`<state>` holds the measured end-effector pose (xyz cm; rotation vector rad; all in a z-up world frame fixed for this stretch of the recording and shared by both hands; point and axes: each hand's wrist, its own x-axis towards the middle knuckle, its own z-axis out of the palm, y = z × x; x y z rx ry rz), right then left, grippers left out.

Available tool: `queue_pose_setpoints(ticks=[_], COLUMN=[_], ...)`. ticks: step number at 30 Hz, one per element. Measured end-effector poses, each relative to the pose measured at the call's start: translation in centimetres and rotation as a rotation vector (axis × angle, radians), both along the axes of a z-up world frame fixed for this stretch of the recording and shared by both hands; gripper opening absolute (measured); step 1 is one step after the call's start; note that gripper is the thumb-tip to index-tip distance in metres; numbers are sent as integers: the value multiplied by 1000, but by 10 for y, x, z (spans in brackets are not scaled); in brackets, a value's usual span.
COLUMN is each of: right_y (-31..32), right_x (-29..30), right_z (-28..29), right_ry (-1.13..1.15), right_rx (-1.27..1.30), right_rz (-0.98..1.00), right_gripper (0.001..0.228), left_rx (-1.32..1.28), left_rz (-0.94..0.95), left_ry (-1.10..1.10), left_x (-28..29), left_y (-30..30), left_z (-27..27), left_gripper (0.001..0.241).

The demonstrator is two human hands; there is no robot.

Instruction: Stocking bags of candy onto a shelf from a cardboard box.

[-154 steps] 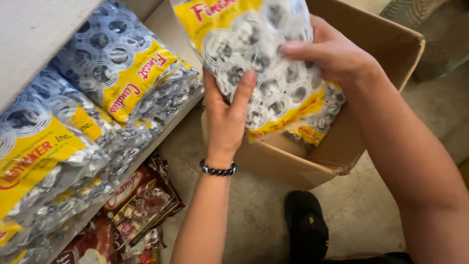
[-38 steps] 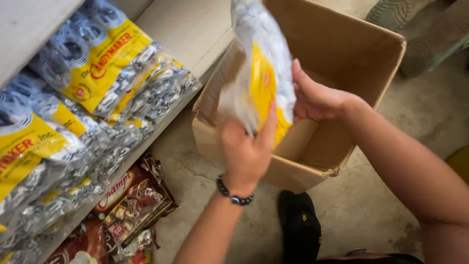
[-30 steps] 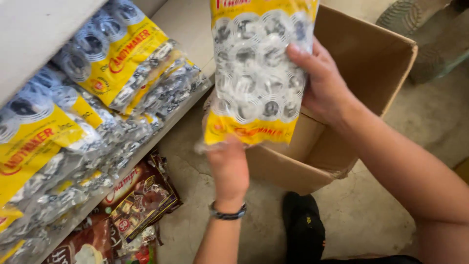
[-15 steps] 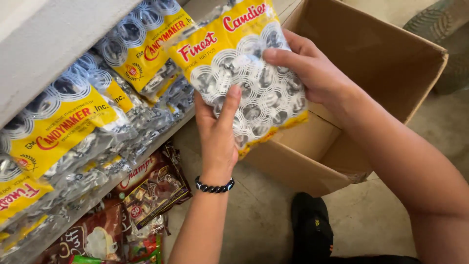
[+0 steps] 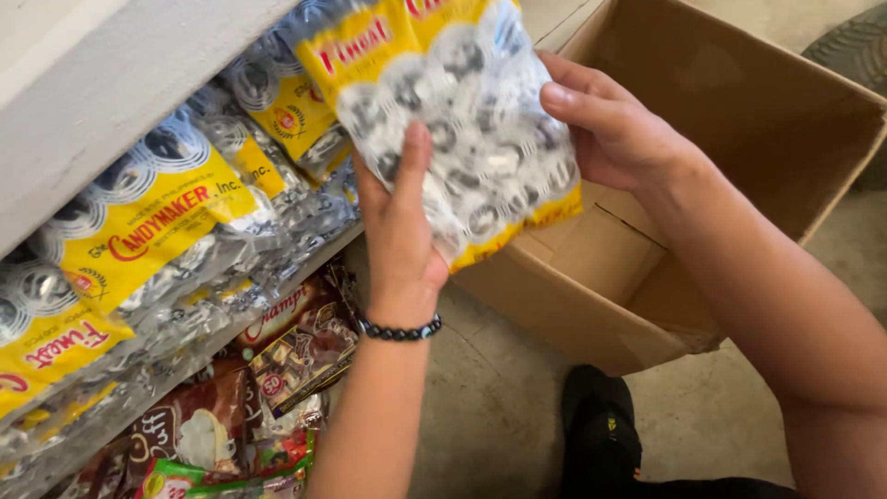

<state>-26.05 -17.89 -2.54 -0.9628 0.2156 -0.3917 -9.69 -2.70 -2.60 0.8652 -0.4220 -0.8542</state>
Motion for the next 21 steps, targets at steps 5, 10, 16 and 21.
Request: queue_pose_setpoints(ticks=[5, 10, 16, 21], right_y=[0, -4, -45, -71], right_x=[7, 47, 139, 165], right_z=[5, 17, -13, -31], right_ry=[19, 92, -10, -59], right_rx=[-174, -394, -376, -275], right_rz=[83, -63, -164, -38], right_gripper=[89, 64, 27, 25], left_rx=[-80, 100, -148, 3], left_rz=[-55, 133, 208, 489], left_ry=[-14, 59, -144, -620], left_x=[43, 96, 170, 141], left_y=[-18, -36, -35, -28], left_z=[23, 29, -4, -6], left_gripper=[88, 54, 39, 38])
